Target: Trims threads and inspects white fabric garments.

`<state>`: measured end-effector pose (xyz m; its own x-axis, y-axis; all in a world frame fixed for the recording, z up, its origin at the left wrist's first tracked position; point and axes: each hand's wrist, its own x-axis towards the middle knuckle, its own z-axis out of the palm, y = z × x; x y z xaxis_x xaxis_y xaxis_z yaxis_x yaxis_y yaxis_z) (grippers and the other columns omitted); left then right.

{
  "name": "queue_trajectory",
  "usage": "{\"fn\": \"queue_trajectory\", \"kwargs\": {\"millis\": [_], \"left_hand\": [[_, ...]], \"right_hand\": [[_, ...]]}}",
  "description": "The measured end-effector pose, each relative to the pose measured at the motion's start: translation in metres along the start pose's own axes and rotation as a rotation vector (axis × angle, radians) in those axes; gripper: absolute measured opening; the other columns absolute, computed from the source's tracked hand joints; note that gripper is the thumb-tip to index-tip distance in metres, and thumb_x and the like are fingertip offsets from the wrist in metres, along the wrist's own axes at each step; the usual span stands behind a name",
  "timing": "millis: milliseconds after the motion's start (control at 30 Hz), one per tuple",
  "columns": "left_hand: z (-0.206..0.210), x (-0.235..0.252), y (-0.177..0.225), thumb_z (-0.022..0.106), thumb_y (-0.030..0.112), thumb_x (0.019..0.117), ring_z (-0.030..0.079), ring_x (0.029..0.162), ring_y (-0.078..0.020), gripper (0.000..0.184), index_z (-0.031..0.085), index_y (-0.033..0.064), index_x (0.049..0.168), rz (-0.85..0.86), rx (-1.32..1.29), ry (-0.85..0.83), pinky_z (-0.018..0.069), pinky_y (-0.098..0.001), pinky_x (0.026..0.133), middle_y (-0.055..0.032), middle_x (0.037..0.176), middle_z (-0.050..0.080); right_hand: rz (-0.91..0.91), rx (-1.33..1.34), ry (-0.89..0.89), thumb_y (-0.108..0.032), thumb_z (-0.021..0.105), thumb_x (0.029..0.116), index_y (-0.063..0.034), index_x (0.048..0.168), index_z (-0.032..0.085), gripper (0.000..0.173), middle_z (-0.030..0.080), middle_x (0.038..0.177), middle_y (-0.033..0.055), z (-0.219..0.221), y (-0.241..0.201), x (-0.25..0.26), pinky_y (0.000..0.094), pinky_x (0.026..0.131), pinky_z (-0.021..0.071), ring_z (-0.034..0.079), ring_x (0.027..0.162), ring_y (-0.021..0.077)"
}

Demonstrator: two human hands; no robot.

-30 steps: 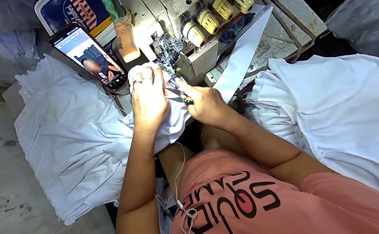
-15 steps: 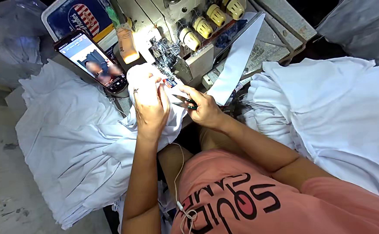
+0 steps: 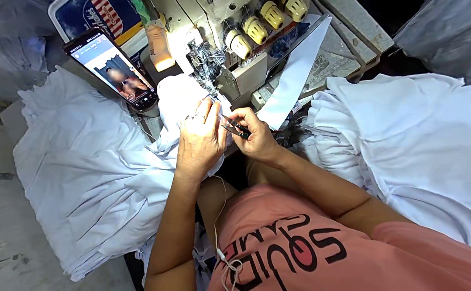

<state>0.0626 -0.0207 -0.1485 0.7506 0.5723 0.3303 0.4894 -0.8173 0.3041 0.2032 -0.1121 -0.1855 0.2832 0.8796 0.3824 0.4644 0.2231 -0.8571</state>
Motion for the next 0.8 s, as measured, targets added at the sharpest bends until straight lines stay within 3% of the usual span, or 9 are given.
{"fn": "queue_trajectory", "kwargs": {"millis": [167, 333, 500, 667, 733, 800], "left_hand": [[0.002, 0.000, 0.000, 0.048, 0.021, 0.1030, 0.054, 0.136, -0.0383, 0.042, 0.063, -0.0020, 0.135, -0.006, 0.030, -0.007, 0.0401, -0.0546, 0.111, -0.0217, 0.142, 0.060], [0.006, 0.001, -0.002, 0.048, 0.019, 0.1036, 0.054, 0.137, -0.0377, 0.041, 0.063, -0.0013, 0.136, -0.007, 0.041, 0.011, 0.0397, -0.0539, 0.111, -0.0216, 0.142, 0.060], [0.009, 0.006, -0.010, 0.046, 0.021, 0.1034, 0.056, 0.134, -0.0398, 0.042, 0.066, -0.0001, 0.133, 0.016, 0.062, 0.037, 0.0405, -0.0564, 0.109, -0.0233, 0.140, 0.061], [0.007, 0.008, -0.016, 0.042, 0.022, 0.1066, 0.051, 0.138, -0.0414, 0.040, 0.065, 0.0028, 0.134, 0.027, 0.038, 0.017, 0.0356, -0.0580, 0.111, -0.0247, 0.144, 0.057], [0.002, 0.003, -0.008, 0.044, 0.025, 0.1035, 0.046, 0.142, -0.0414, 0.044, 0.064, 0.0020, 0.135, 0.014, 0.028, -0.017, 0.0320, -0.0603, 0.114, -0.0245, 0.148, 0.054], [0.003, -0.007, 0.002, 0.048, 0.037, 0.0926, 0.041, 0.143, -0.0431, 0.059, 0.060, 0.0005, 0.137, 0.021, 0.057, -0.044, 0.0283, -0.0639, 0.113, -0.0256, 0.150, 0.050]], "right_hand": [[0.040, 0.000, -0.005, 0.000, 0.064, 0.0911, 0.0028, 0.121, 0.057, 0.031, 0.062, 0.080, 0.0081, -0.001, -0.001, 0.000, 0.0211, 0.055, 0.0478, 0.055, 0.060, 0.0093], [0.013, 0.065, 0.036, 0.001, 0.061, 0.0894, 0.0082, 0.119, 0.057, 0.031, 0.065, 0.081, 0.0089, 0.007, 0.009, 0.004, 0.0218, 0.065, 0.0512, 0.060, 0.068, 0.0079], [0.010, 0.092, 0.038, 0.002, 0.061, 0.0903, 0.0089, 0.118, 0.057, 0.029, 0.065, 0.079, 0.0078, 0.007, 0.012, 0.011, 0.0205, 0.065, 0.0512, 0.059, 0.068, 0.0059], [0.040, 0.138, 0.041, 0.000, 0.060, 0.0918, 0.0080, 0.118, 0.057, 0.027, 0.062, 0.080, 0.0052, 0.008, 0.015, 0.021, 0.0191, 0.066, 0.0499, 0.057, 0.068, 0.0035], [0.038, 0.165, 0.041, 0.000, 0.061, 0.0922, 0.0079, 0.118, 0.057, 0.027, 0.063, 0.082, 0.0055, 0.008, 0.015, 0.022, 0.0184, 0.067, 0.0505, 0.058, 0.070, 0.0026], [0.036, 0.184, 0.042, 0.001, 0.061, 0.0926, 0.0077, 0.117, 0.056, 0.026, 0.063, 0.084, 0.0058, 0.006, 0.014, 0.022, 0.0176, 0.069, 0.0515, 0.059, 0.072, 0.0023]]}}
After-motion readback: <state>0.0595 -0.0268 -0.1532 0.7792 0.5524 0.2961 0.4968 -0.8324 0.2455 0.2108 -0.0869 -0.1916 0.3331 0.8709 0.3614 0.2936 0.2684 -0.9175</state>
